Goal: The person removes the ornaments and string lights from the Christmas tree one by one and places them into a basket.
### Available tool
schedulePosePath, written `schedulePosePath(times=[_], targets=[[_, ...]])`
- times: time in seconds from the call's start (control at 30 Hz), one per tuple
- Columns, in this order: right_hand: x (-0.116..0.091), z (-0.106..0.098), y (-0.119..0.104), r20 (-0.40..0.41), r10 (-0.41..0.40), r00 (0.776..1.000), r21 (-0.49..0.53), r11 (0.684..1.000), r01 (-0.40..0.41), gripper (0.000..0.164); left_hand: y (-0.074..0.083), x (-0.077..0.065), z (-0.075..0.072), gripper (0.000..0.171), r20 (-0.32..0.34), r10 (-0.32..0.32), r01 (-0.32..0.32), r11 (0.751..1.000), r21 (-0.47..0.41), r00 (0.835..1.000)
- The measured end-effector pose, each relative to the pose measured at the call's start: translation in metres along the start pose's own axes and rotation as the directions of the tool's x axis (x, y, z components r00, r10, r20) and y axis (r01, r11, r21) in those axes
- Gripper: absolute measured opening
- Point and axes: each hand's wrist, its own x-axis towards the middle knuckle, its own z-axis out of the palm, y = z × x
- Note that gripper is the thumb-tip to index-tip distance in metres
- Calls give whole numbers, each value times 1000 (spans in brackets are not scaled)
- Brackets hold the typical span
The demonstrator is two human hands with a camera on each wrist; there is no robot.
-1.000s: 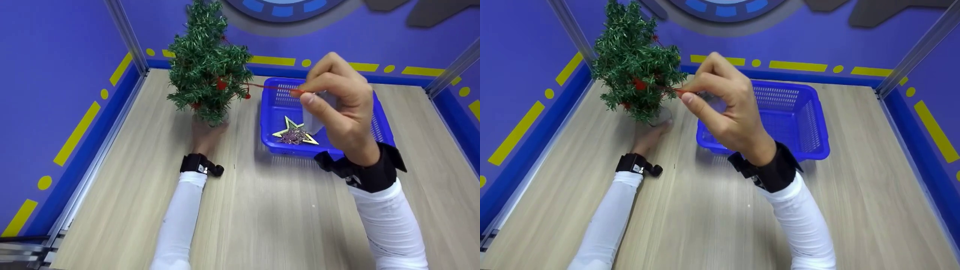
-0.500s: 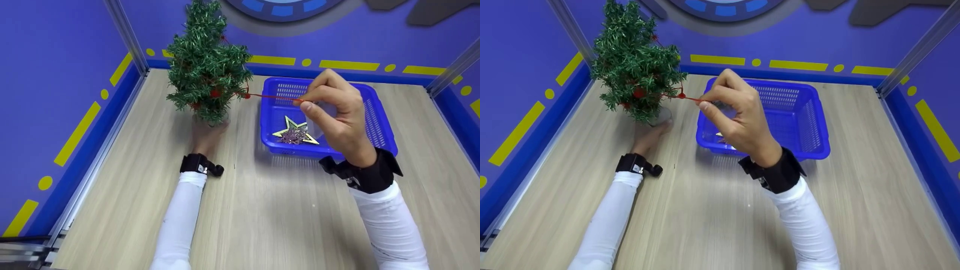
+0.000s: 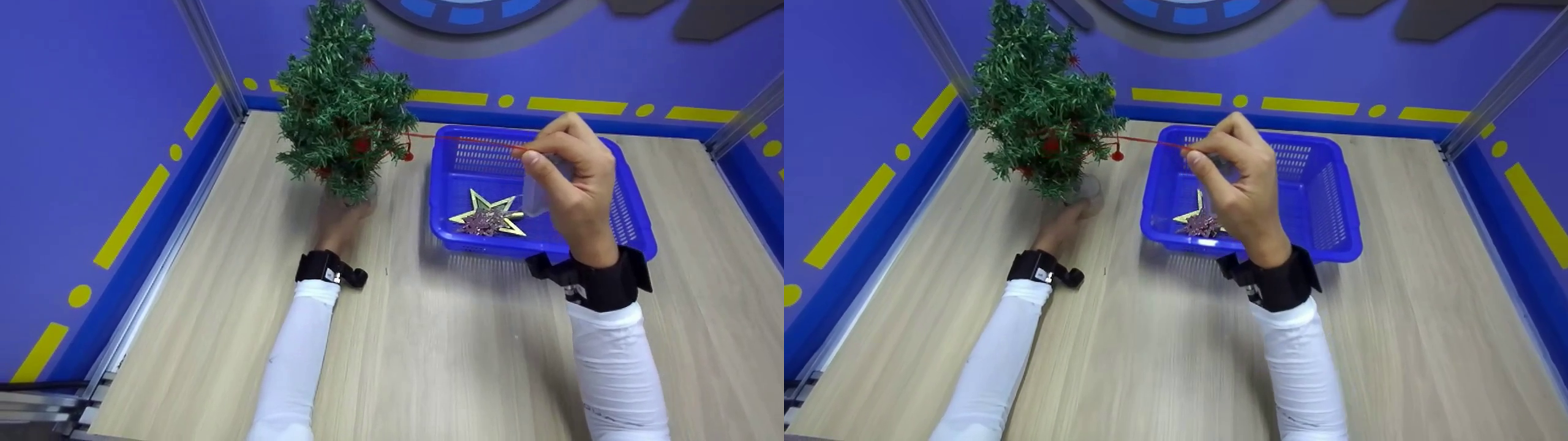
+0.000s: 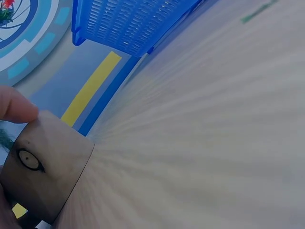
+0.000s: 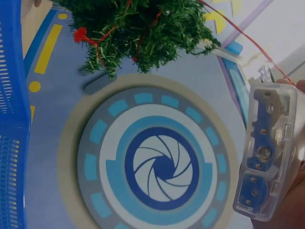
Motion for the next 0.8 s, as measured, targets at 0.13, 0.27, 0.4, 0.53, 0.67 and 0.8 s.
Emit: schedulePosePath(times=[0.13, 0.27, 0.4, 0.53, 0.67, 0.8], targets=[[-8, -2, 2, -47, 20, 999, 72, 997, -17, 20, -4, 3, 2, 86, -39, 93, -96, 992, -80, 995], [-15, -5, 9, -57, 28, 998, 96, 995, -22, 20, -8, 4, 4, 79, -86, 202, -212, 969, -126, 976], [-16, -10, 14, -82, 40, 996, 90, 995, -32, 20, -8, 4, 3, 80, -94, 195, -200, 978, -53, 976], [-16, -15, 19, -72, 74, 995, 45, 996, -71, 19, -7, 3, 1, 85, -85, 140, -138, 990, 25, 987], [-16, -20, 23, -41, 111, 993, -19, 993, -112, 18, -5, 4, 2, 90, -71, 114, -112, 993, 39, 991], [-17, -24, 25, -13, 140, 990, -115, 983, -140, 17, -4, 3, 2, 88, -63, 122, -123, 992, -9, 991]])
